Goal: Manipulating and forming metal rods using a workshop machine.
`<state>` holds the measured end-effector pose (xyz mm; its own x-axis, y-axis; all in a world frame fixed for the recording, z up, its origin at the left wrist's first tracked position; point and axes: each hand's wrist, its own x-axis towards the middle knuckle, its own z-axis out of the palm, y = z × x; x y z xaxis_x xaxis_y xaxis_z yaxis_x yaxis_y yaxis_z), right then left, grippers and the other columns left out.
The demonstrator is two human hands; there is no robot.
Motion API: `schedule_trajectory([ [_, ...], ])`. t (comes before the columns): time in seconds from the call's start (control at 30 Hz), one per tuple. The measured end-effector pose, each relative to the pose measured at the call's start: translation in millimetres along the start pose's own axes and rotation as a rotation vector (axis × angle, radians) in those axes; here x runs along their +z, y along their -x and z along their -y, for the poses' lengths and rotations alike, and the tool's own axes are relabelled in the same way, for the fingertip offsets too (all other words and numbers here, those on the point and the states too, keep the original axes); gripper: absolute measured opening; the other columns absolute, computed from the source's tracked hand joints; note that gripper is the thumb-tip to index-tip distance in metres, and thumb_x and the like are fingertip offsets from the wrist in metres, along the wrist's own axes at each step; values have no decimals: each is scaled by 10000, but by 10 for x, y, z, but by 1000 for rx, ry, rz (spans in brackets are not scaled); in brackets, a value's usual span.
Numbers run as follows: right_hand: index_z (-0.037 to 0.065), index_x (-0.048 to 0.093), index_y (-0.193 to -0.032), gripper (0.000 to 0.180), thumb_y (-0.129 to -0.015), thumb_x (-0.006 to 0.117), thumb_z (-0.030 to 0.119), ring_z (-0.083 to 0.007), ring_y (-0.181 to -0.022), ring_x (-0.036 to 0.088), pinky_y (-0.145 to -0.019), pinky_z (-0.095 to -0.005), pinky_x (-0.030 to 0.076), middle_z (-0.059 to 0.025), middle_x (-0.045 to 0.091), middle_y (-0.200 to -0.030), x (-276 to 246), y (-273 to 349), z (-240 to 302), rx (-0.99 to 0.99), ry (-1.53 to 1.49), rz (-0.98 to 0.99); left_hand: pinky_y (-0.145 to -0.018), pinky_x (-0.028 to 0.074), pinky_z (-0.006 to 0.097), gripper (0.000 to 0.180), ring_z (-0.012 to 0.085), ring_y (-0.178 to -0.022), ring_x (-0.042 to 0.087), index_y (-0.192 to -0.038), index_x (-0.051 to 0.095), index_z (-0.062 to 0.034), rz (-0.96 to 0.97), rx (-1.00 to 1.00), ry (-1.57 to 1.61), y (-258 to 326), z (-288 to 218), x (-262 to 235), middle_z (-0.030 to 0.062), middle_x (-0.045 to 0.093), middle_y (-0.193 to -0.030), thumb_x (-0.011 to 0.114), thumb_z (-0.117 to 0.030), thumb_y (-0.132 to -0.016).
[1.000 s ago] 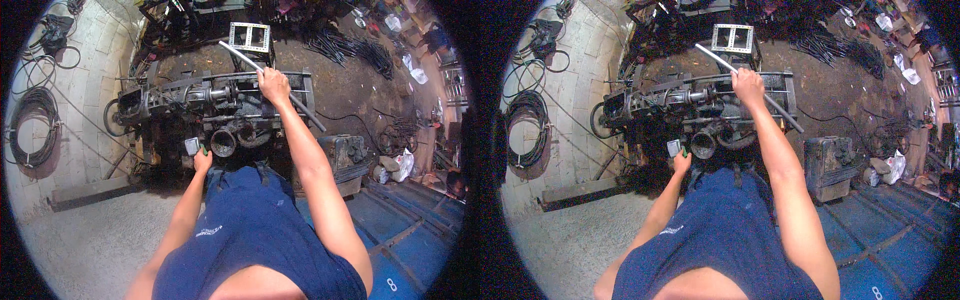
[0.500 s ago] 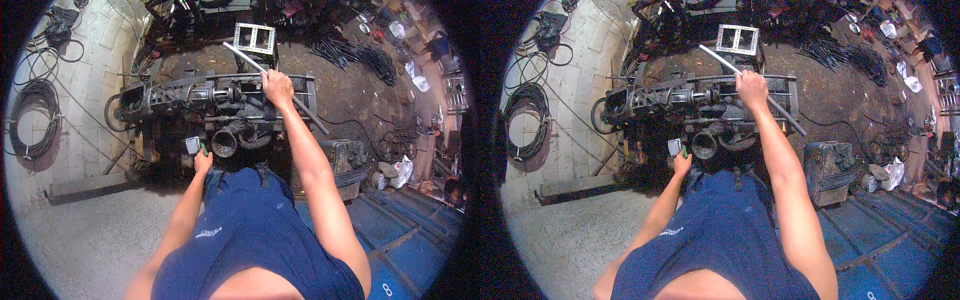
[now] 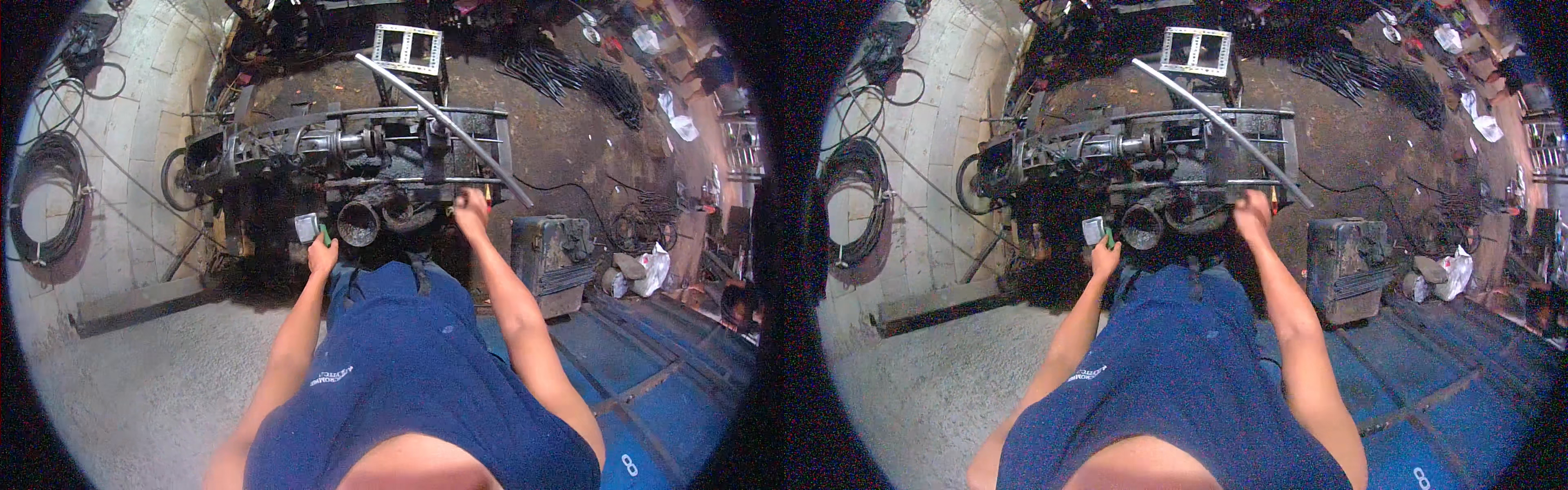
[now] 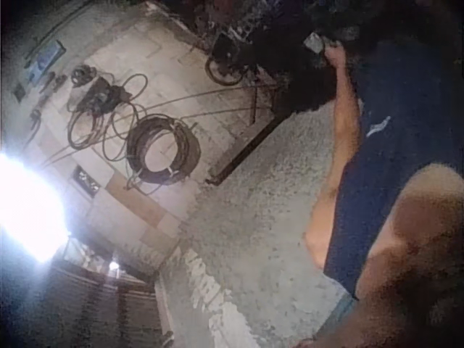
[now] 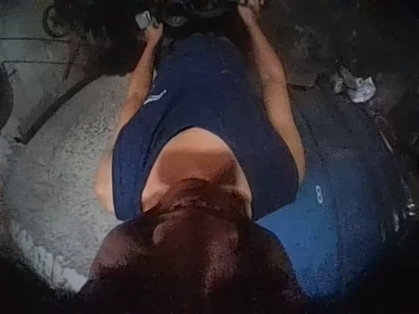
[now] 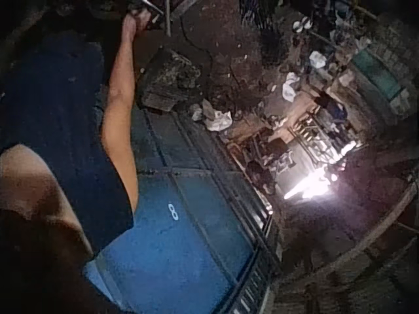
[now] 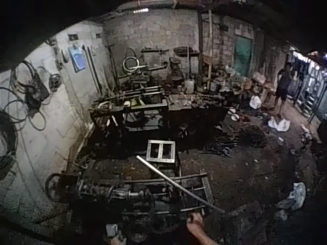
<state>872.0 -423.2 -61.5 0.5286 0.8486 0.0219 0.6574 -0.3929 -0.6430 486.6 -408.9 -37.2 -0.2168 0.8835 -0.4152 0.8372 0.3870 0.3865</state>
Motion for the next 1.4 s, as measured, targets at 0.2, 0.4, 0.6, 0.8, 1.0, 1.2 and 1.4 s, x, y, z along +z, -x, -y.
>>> schedule_trajectory([
  [0.2, -50, 611, -1029, 387, -773, 642, 238, -419, -1017, 588, -908, -473, 456, -267, 619, -1018, 281, -62, -842, 720, 142, -43, -874, 487, 475, 542, 427, -998, 617, -1263, 574, -52, 30, 44, -17, -2, 37, 19, 279, 647, -1034, 650, -351, -817],
  [0.4, -4, 622, -1008, 347, -789, 683, 259, -392, -968, 641, -862, -460, 482, -215, 679, -964, 271, -174, -745, 683, -91, -39, -873, 488, 459, 518, 409, -998, 624, -1256, 579, -45, 38, 30, -29, -44, 75, 20, 277, 649, -1030, 651, -325, -826],
  [0.6, 27, 607, -939, 202, -876, 560, 213, -344, -702, 646, -621, -454, 500, -145, 652, -809, 319, -16, -968, 544, 7, 28, -851, 497, 463, 512, 416, -972, 628, -1244, 585, -45, 40, 33, -30, -23, -65, 5, 262, 657, -1012, 659, -322, -820],
  [0.8, 59, 543, -914, 167, -954, 438, 181, -111, -436, 407, -381, -279, 334, 26, 395, -583, -397, 661, 147, 953, -882, 322, -839, 502, 471, 528, 425, -955, 629, -1228, 589, -29, 51, 19, 15, -35, 16, 28, 266, 658, -992, 671, -332, -803],
  [1.0, -11, 551, -910, 309, -977, 448, 272, -329, -578, 520, -530, -432, 404, -168, 541, -671, -84, 763, 914, 167, -454, 456, -834, 502, 448, 592, 402, -963, 642, -1252, 563, 24, -12, 22, 14, -1, -31, 35, 286, 652, -1009, 684, -339, -801],
  [1.2, -20, 500, -972, 262, -979, 424, 230, -480, -760, 620, -658, -568, 478, -287, 626, -750, 208, 58, 1781, 25, -144, 253, -846, 493, 482, 551, 433, -976, 617, -1278, 558, -56, 24, 46, 14, -42, 45, 64, 268, 653, -1011, 649, -340, -814],
  [1.4, -21, 515, -980, 265, -974, 415, 224, -478, -754, 631, -674, -564, 501, -277, 646, -780, 355, -124, 1817, 10, 7, 263, -844, 492, 482, 535, 429, -973, 620, -1263, 566, -51, 19, 27, 51, 4, 14, 26, 266, 653, -1016, 653, -331, -815],
])
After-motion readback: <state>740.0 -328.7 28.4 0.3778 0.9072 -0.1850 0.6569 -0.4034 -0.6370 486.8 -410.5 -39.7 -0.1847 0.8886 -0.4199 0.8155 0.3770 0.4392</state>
